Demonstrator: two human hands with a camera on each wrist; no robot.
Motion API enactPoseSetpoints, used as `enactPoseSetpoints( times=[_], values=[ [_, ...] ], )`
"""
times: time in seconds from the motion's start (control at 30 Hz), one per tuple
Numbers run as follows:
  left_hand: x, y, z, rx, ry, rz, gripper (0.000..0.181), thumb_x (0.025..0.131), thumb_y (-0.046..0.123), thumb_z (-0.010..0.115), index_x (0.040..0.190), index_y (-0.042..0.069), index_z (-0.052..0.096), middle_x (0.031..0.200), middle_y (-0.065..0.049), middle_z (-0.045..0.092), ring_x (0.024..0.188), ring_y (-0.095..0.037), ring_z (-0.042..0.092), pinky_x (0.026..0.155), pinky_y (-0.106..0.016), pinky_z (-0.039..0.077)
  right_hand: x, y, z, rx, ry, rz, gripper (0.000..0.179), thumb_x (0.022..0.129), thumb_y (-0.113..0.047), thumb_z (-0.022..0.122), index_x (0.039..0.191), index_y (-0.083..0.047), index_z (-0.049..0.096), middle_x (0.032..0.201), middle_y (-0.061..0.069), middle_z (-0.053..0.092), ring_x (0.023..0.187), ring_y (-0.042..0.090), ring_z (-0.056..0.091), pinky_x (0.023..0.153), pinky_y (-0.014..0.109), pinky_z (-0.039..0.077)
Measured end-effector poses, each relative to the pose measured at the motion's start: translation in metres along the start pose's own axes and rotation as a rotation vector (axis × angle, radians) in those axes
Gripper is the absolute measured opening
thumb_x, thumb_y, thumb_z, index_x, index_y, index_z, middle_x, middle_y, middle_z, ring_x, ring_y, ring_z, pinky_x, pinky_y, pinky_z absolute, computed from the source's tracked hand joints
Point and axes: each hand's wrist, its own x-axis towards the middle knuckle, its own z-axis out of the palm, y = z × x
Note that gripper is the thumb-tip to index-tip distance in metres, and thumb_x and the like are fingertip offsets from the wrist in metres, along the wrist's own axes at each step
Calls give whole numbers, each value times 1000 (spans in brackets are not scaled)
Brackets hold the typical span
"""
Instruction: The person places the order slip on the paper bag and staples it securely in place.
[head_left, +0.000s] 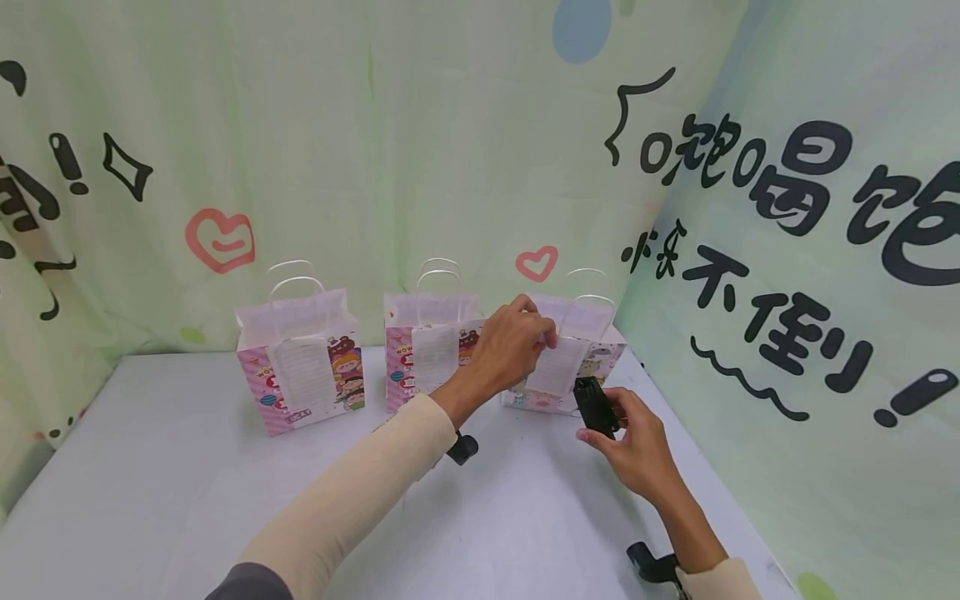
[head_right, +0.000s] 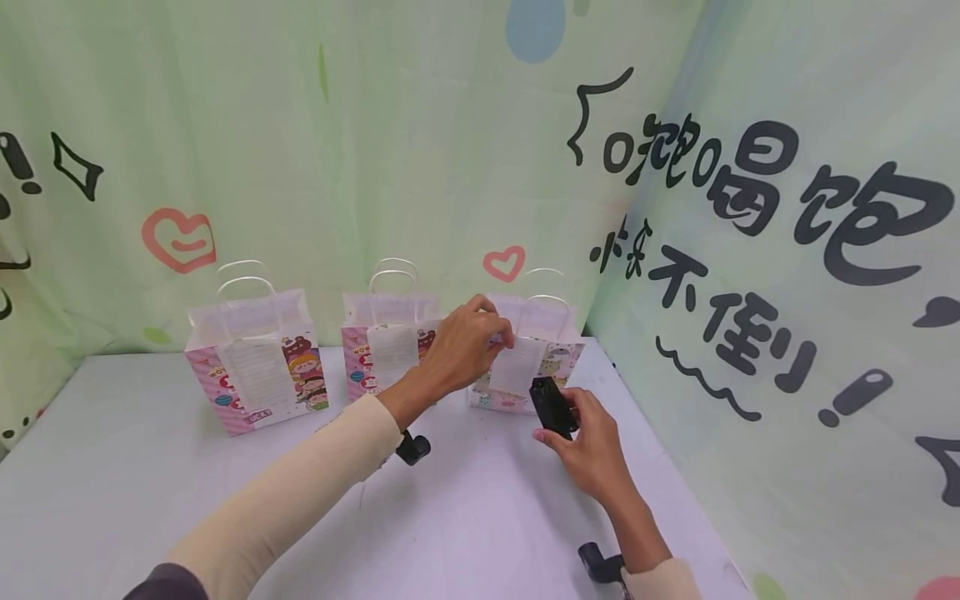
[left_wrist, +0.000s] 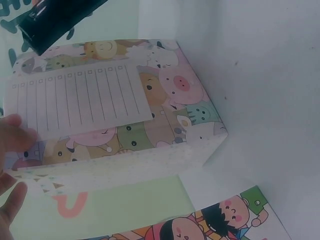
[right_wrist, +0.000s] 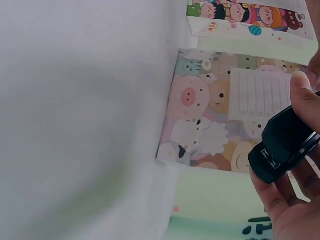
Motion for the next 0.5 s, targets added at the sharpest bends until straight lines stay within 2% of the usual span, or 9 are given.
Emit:
enactPoseSetpoints(
  times=[0.1, 0.17, 0.27, 0.37, 0.5],
  values=[
    [-1, 0, 0, -2, -1, 2, 8, 96, 18, 79, 98, 24, 84, 96, 7, 79, 104, -12, 61, 91, -23, 56, 2, -3, -1, 6, 22, -19, 66, 84, -15, 91, 138, -4, 57, 126, 16, 67, 108, 29, 66, 96, 45, 58],
    [-1, 0, 0, -3, 0, 5, 8, 96, 18, 79, 98, 24, 84, 95, 7, 79, 103, -12, 61, 90, -23, 56, 4, -5, -1, 17, 28, -23, 67, 84, -16, 91, 139, -4, 56, 128, 16, 67, 109, 30, 67, 97, 33, 58],
    [0, -1, 0, -4, 3, 12, 8, 96, 18, 79, 97, 24, 85, 94, 7, 79, 102, -12, 61, 89, -22, 56, 7, -9, -1, 46, 40, -31, 67, 84, -16, 91, 140, -5, 56, 131, 16, 66, 111, 31, 69, 95, 14, 50],
    [-1, 0, 0, 0, 0, 12, 8, 97, 18, 78, 98, 24, 84, 94, 7, 79, 101, -12, 61, 89, -23, 55, 10, -14, -2, 70, 70, -53, 67, 84, -15, 91, 140, -5, 56, 131, 16, 67, 110, 31, 71, 93, 4, 43],
    [-1, 0, -1, 10, -4, 9, 8, 96, 18, 79, 99, 24, 84, 95, 7, 79, 102, -13, 62, 91, -23, 56, 15, -22, -4, 94, 93, -74, 66, 85, -12, 90, 140, -4, 56, 132, 17, 67, 109, 34, 72, 101, 30, 59]
  ],
)
